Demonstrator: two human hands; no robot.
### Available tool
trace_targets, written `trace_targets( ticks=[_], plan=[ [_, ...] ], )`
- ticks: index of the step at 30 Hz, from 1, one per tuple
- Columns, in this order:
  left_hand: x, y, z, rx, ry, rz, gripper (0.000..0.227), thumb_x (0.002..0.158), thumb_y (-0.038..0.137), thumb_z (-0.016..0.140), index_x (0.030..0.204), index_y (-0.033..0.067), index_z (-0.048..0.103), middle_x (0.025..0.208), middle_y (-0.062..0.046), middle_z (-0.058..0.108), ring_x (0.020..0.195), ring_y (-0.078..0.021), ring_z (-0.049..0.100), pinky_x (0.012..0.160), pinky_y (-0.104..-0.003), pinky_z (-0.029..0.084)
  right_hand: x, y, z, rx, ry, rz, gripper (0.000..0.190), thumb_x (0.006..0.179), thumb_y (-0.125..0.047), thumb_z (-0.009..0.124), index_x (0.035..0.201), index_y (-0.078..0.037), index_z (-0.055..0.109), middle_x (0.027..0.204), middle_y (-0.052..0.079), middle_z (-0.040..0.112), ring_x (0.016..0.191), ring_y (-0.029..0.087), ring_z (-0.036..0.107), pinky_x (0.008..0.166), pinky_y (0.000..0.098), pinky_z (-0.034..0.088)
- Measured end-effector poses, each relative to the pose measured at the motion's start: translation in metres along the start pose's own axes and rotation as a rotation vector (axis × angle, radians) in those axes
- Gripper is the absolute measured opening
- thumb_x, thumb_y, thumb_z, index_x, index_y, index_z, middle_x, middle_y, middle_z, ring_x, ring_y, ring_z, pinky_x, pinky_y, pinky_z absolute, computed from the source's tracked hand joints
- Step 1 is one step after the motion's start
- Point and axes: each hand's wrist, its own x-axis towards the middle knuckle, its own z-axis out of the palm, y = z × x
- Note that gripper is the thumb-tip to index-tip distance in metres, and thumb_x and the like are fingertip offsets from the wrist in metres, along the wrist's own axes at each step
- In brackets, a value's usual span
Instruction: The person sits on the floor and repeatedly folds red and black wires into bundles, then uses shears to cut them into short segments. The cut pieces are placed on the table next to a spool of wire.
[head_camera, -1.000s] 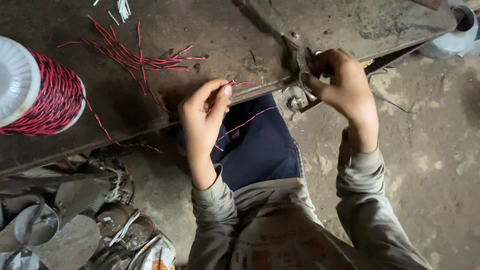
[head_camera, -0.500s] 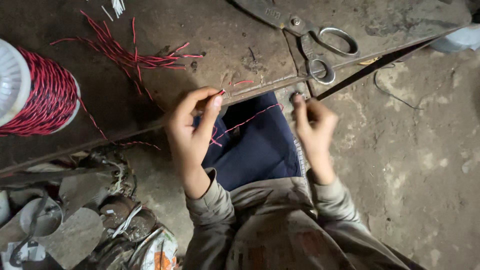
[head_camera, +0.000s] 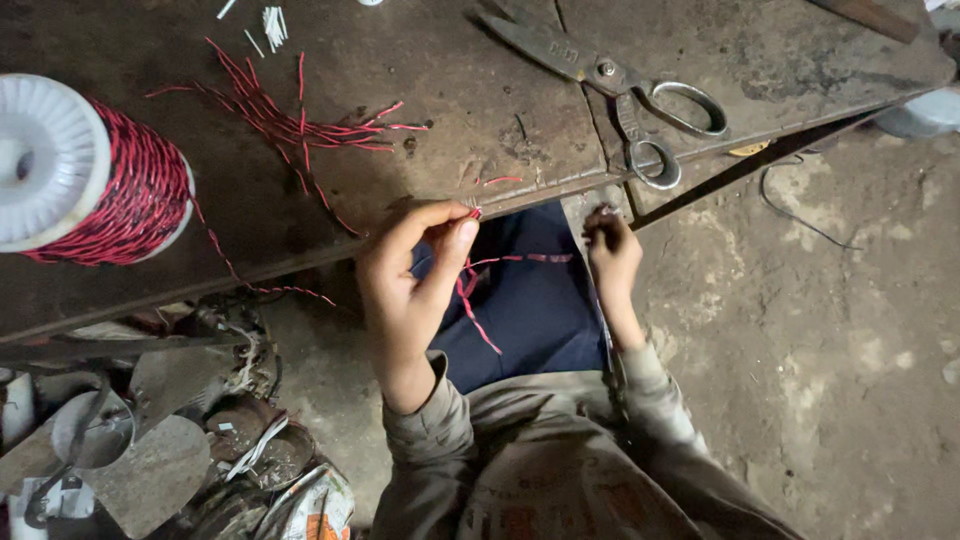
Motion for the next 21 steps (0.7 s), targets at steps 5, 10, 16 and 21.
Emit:
trace_targets(
  ticks=[5,10,16,21],
  plan=[
    [-0.002,-0.008,0.017,-0.266,-0.078,-0.2,0.014,0.101,0.004,0.069,0.114,-0.0028,0.068,0.1,-0.005,0.077,0.087,-0.0046,0.067,0.077,-0.019,0.052,-0.087,-0.109,-0.005,-0.123,-0.013,-0.302,0.021,0.108,-0.005,0.054,0.128,0.004,0.052,0.1,0.012,0.068,0.08,0.012,0.06,0.074,0.0247,0.048],
    [-0.014,-0.004,0.03,-0.492,-0.189,-0.259,0.017,0.102,0.003,0.067,0.118,-0.0049,0.067,0.105,-0.006,0.076,0.084,-0.0056,0.067,0.07,-0.021,0.054,-0.092,-0.168,0.01,0.284,-0.154,-0.361,0.037,0.11,-0.007,0.053,0.141,0.0,0.035,0.098,0.006,0.062,0.089,0.011,0.062,0.088,0.0244,0.05],
    [-0.021,0.017,0.027,-0.438,-0.113,-0.098,0.031,0.104,0.002,0.067,0.134,-0.0035,0.066,0.105,-0.004,0.071,0.085,-0.0055,0.065,0.074,-0.022,0.055,-0.083,-0.21,0.041,0.302,-0.106,-0.311,0.01,0.113,-0.005,0.055,0.121,0.0,0.052,0.111,0.012,0.059,0.09,0.012,0.053,0.082,0.0234,0.046],
    [-0.017,0.026,0.02,-0.327,-0.102,-0.06,0.024,0.101,0.001,0.068,0.125,-0.0013,0.071,0.102,-0.004,0.073,0.083,-0.006,0.067,0.071,-0.021,0.055,-0.083,-0.225,0.044,0.585,-0.243,-0.123,0.012,0.109,-0.007,0.058,0.118,-0.002,0.052,0.103,0.009,0.066,0.083,0.012,0.062,0.077,0.0273,0.053]
  ],
)
